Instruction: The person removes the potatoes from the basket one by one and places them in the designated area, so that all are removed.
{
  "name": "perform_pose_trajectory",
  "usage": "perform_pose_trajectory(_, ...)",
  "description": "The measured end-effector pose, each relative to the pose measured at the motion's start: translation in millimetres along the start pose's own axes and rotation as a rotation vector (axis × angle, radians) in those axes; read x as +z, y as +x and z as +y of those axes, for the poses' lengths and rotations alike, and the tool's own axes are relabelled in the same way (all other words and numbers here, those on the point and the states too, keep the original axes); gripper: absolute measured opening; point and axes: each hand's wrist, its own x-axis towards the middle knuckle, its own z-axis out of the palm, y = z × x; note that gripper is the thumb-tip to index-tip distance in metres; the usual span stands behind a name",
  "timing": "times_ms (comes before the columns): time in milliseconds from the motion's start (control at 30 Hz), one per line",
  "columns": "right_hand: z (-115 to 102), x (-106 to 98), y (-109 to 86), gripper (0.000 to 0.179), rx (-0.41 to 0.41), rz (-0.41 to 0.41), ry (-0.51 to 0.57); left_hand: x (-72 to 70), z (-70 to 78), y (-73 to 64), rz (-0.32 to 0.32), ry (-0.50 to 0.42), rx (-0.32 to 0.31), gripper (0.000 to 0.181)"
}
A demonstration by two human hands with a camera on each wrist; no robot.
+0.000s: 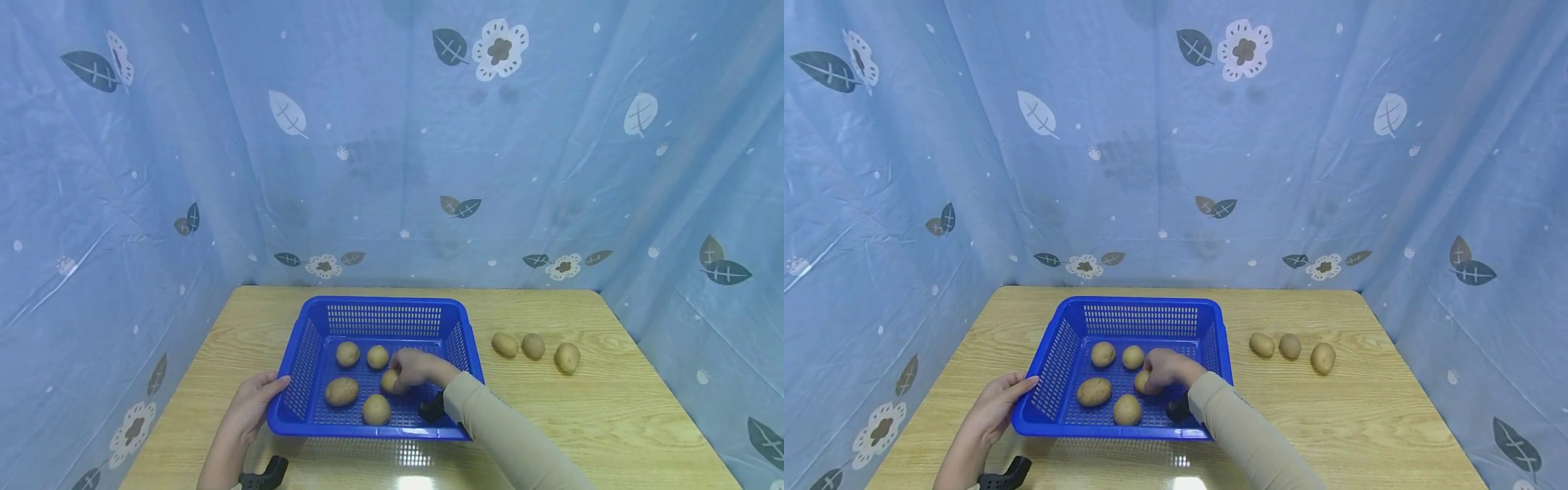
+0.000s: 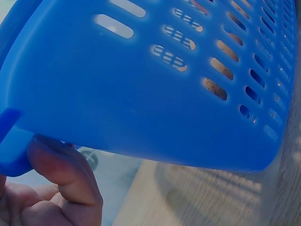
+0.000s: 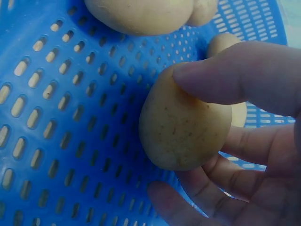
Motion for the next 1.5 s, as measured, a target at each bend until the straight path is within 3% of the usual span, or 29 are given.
perform_pose_trajectory(367,0.4,-4.4,-0.2,0.035,-0.032,0.052,0.084,0.6,-1.2,-0.3,0.008,-0.001,0.014,0.035)
perform_pose_trajectory(567,0.1,-7.9,-1.2,0.039,-0.027,0.071,0.161,1.0,-1.0,-1.1,0.018,-0.005,0.012,0.036)
perform_pose_trajectory(1000,4.5,-16.1,0.8,0.039,-0.142,0.187,0.225,1.0,-1.8,-0.3,0.015,-0.019,0.006,0.035)
perform_pose_trajectory(1333,3.4,-20.8,-0.1,0.042,-0.200,0.312,0.287,1.4,-0.2,-0.5,0.018,-0.031,0.010,0.034)
perform_pose_trajectory(1500,3.1,-22.7,0.5,0.048,-0.203,0.415,0.338,1.4,0.4,-1.0,0.015,-0.034,0.013,0.034)
